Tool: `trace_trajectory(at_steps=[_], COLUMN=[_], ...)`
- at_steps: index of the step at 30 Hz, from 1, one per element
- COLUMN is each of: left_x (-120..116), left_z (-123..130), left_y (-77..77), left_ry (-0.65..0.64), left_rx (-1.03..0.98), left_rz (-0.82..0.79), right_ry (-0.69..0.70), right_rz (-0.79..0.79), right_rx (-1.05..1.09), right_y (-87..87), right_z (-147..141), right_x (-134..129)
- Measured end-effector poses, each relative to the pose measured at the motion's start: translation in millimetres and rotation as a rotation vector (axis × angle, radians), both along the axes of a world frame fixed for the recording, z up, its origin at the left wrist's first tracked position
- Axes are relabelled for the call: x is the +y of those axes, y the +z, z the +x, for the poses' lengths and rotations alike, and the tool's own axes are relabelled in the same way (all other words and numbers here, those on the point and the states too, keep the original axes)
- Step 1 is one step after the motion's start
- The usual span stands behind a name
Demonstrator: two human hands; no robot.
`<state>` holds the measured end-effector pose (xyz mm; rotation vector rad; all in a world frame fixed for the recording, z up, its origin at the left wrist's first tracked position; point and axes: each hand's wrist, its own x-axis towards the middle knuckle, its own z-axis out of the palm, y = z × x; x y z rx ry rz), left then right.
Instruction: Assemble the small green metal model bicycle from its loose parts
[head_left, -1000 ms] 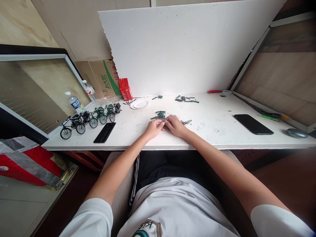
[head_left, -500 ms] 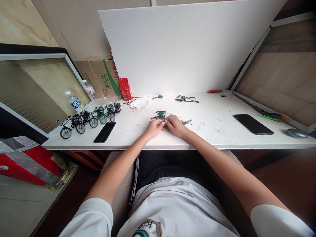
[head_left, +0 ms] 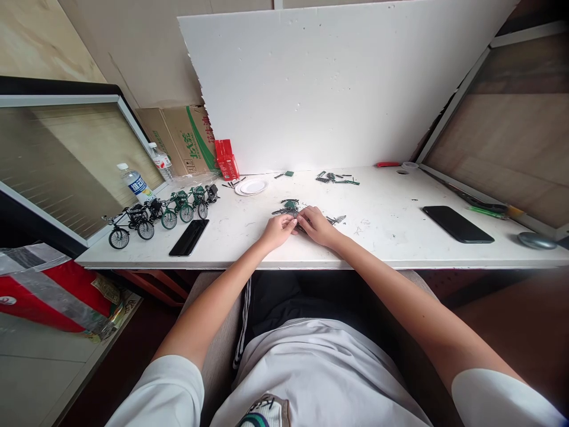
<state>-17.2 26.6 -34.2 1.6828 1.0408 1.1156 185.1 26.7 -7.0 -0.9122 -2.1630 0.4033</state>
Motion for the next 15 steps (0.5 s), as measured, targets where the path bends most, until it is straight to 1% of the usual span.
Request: trace_trajectory(at_steps=[15], left_x=[-0.8], left_z=[0.0], left_y=[0.4], left_ry=[-0.001], left_rx=[0.011], left_rz=[0.014], right_ry=[-0.003], right_rz=[0.002], right_rx=[0.005], right_y=[-1.2], right_z=[-0.2], right_x=[1.4])
